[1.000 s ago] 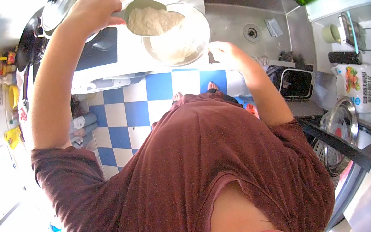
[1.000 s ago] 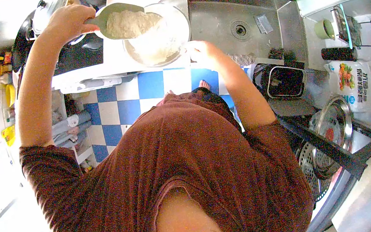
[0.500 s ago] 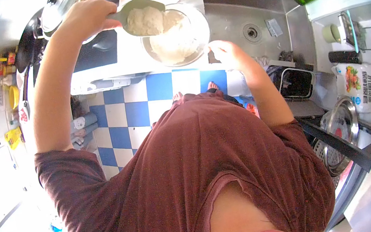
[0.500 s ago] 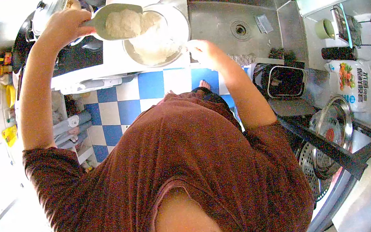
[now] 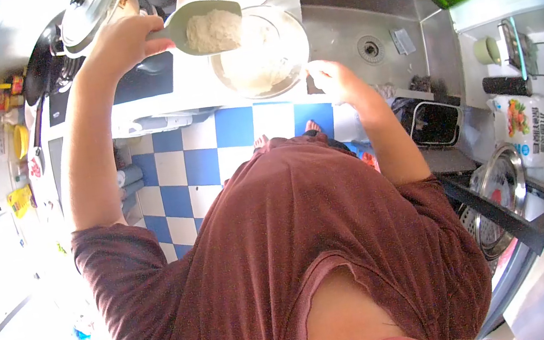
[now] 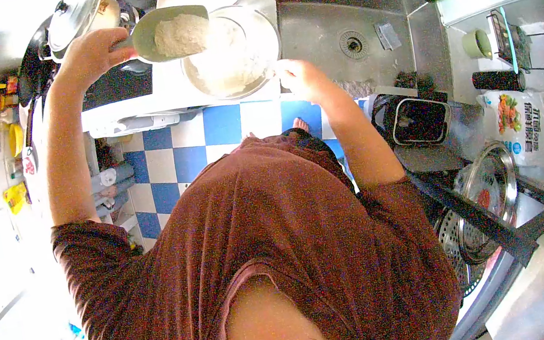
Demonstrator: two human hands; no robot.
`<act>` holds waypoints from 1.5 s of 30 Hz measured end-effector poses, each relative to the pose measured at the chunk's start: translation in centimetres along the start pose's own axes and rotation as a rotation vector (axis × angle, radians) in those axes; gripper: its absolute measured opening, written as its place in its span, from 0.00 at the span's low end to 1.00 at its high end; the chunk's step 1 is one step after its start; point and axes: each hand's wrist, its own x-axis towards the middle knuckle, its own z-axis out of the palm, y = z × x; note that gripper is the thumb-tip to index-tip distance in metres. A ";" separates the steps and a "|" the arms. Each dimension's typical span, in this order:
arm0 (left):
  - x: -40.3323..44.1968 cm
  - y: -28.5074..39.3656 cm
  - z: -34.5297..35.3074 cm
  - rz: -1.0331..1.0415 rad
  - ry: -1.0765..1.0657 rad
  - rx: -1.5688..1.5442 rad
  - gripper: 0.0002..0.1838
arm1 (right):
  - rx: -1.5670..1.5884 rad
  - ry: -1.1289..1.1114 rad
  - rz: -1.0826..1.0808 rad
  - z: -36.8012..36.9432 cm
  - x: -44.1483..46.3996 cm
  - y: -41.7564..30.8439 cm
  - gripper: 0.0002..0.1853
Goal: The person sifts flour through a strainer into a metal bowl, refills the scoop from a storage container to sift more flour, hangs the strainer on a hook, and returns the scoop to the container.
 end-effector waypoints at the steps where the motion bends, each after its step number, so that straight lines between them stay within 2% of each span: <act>1: -0.1 -0.1 0.2 -0.010 0.001 -0.032 0.19 | -0.003 -0.004 -0.004 0.0 0.0 0.0 0.15; 7: -1.6 0.3 1.9 -0.131 0.052 -0.148 0.18 | 0.023 -0.016 0.058 -0.2 0.2 0.5 0.14; 10: -2.2 0.2 2.9 -0.154 0.059 -0.217 0.17 | -0.071 -0.011 -0.072 -0.1 0.5 1.5 0.13; 13: -3.0 -0.1 4.2 -0.210 0.104 -0.298 0.20 | 0.065 -0.001 -0.018 -0.1 0.4 1.4 0.12; 16: -3.7 0.1 4.8 -0.278 0.107 -0.336 0.22 | 0.001 -0.002 0.016 0.0 0.0 0.6 0.11; 20: -4.0 0.6 5.9 -0.346 0.111 -0.438 0.23 | -0.025 -0.021 -0.065 -0.1 0.4 1.5 0.11; 25: -4.3 0.4 7.2 -0.357 0.074 -0.440 0.22 | -0.075 -0.033 -0.140 -0.3 0.2 1.5 0.11; 28: -4.3 0.6 7.7 -0.330 0.123 -0.480 0.21 | 0.048 -0.009 -0.021 -0.2 0.4 2.1 0.10; 31: -4.5 0.5 7.7 -0.315 0.131 -0.463 0.21 | -0.149 -0.016 -0.182 -0.1 0.2 2.1 0.11; 34: -4.2 0.8 6.7 -0.345 0.070 -0.406 0.20 | -0.013 -0.028 0.096 -0.5 0.1 1.2 0.11; 37: -4.1 0.7 5.8 -0.333 0.040 -0.349 0.20 | -0.095 -0.006 -0.141 -0.1 0.3 1.9 0.12; 40: -3.9 0.7 5.0 -0.314 0.045 -0.326 0.20 | -0.038 -0.014 0.018 -0.6 0.3 1.5 0.12; 45: -3.2 -0.1 4.7 -0.259 0.038 -0.230 0.19 | -0.081 -0.040 -0.003 -0.5 0.0 0.6 0.12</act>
